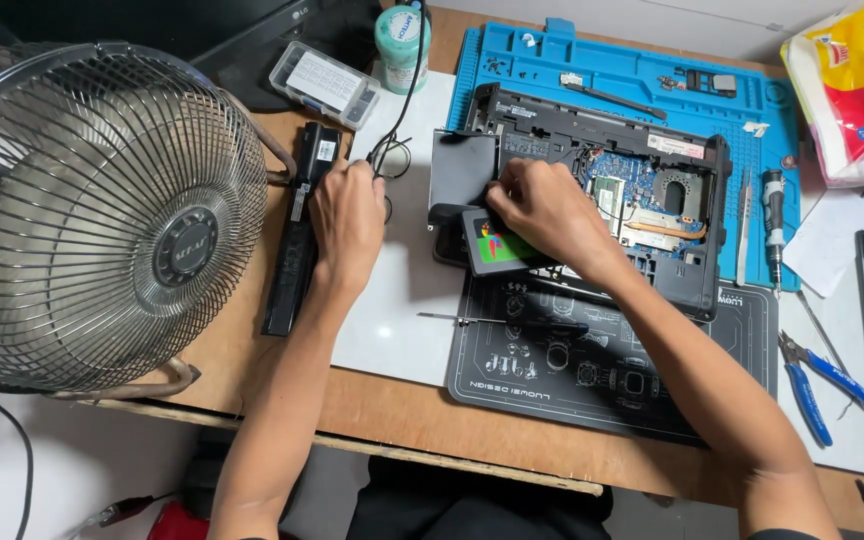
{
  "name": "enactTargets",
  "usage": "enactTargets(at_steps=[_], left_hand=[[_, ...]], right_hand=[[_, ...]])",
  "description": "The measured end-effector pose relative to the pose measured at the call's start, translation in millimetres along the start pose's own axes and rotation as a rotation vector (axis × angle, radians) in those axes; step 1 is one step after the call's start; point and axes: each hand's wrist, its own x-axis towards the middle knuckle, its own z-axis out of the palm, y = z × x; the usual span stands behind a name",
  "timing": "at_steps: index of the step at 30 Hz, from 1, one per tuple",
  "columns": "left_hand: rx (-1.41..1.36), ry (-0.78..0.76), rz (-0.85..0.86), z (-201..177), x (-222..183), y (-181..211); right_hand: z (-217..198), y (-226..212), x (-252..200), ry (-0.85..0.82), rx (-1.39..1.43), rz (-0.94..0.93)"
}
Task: Removing screws from a motherboard and extracting an SSD during laptop disassembly.
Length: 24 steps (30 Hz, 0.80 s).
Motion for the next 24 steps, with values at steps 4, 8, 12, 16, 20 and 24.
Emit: enactTargets(at_steps=[4,8,12,16,20,24], left_hand=[[-0.005,0.005,0.026,-5.7,-1.3,3.6],[-0.103,-0.009,0.051,-28.5,-6.2,10.5],[-0.190,0.000,0.090,-52.8,-11.5,10.6],[-0.206,0.001,0.101,-78.7,-18.4,18.4],[-0.206,0.015,0.086,-86.5,-19.8,21.8],[-0.225,0.063,0.156,-83.1,-20.2,17.8]], right_hand=[[1.0,-1.7,6.7,0.007,-0.068,0.009],[4.6,-11.9,10.6,0.002,-0.207,-0.001],[14.7,-18.4,23.7,0.004,-0.319,-0.033],[33.5,-28.4,37.8,-0.001,-0.353,-0.077],[50.5,-33.8,54.8,0.022,-0.344,-0.163],[47.7,-39.9,46.7,-0.009,-0.307,-0.178]])
